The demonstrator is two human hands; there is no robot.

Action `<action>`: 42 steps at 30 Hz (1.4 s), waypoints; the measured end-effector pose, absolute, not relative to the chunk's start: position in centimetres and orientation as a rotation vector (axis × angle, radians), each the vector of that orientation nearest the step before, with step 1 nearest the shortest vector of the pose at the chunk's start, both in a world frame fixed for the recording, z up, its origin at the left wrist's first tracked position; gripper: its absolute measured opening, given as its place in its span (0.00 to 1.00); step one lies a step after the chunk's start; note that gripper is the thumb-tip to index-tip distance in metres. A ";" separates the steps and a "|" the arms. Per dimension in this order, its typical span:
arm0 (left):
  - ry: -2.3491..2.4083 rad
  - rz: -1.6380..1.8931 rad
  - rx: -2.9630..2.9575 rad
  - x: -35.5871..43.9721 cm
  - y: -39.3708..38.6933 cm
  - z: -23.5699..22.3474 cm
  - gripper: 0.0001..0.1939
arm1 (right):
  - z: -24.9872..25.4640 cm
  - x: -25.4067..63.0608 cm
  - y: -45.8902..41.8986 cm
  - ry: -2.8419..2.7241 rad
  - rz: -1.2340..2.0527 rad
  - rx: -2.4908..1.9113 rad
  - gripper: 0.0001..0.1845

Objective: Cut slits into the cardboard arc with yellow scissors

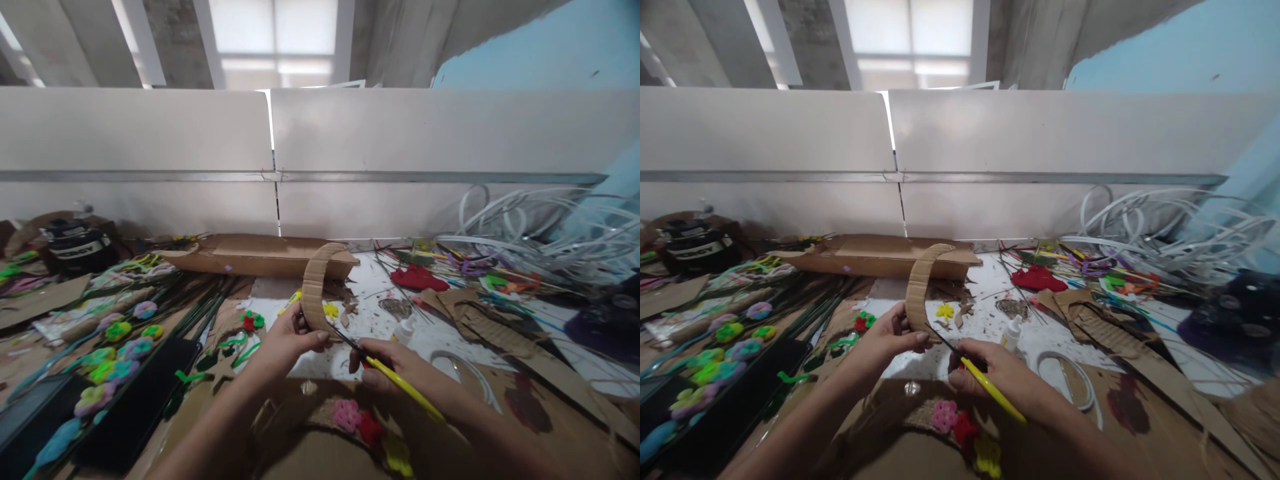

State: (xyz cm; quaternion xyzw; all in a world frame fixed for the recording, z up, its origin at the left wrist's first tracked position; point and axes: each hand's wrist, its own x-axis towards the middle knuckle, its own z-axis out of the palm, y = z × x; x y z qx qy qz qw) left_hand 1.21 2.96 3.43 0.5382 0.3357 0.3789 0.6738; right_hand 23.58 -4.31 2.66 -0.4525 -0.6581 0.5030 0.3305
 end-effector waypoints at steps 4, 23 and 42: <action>0.761 0.851 1.205 1.3 3.0 3.4 0.25 | 2.4 23.7 -4.3 -1.727 1.294 -1.183 0.22; 0.795 0.876 1.145 1.6 3.3 2.7 0.22 | 2.6 23.0 -4.7 -1.562 1.461 -1.230 0.26; 0.751 0.916 0.991 2.3 2.9 1.7 0.23 | 0.1 24.8 -3.9 -1.860 0.991 -1.422 0.21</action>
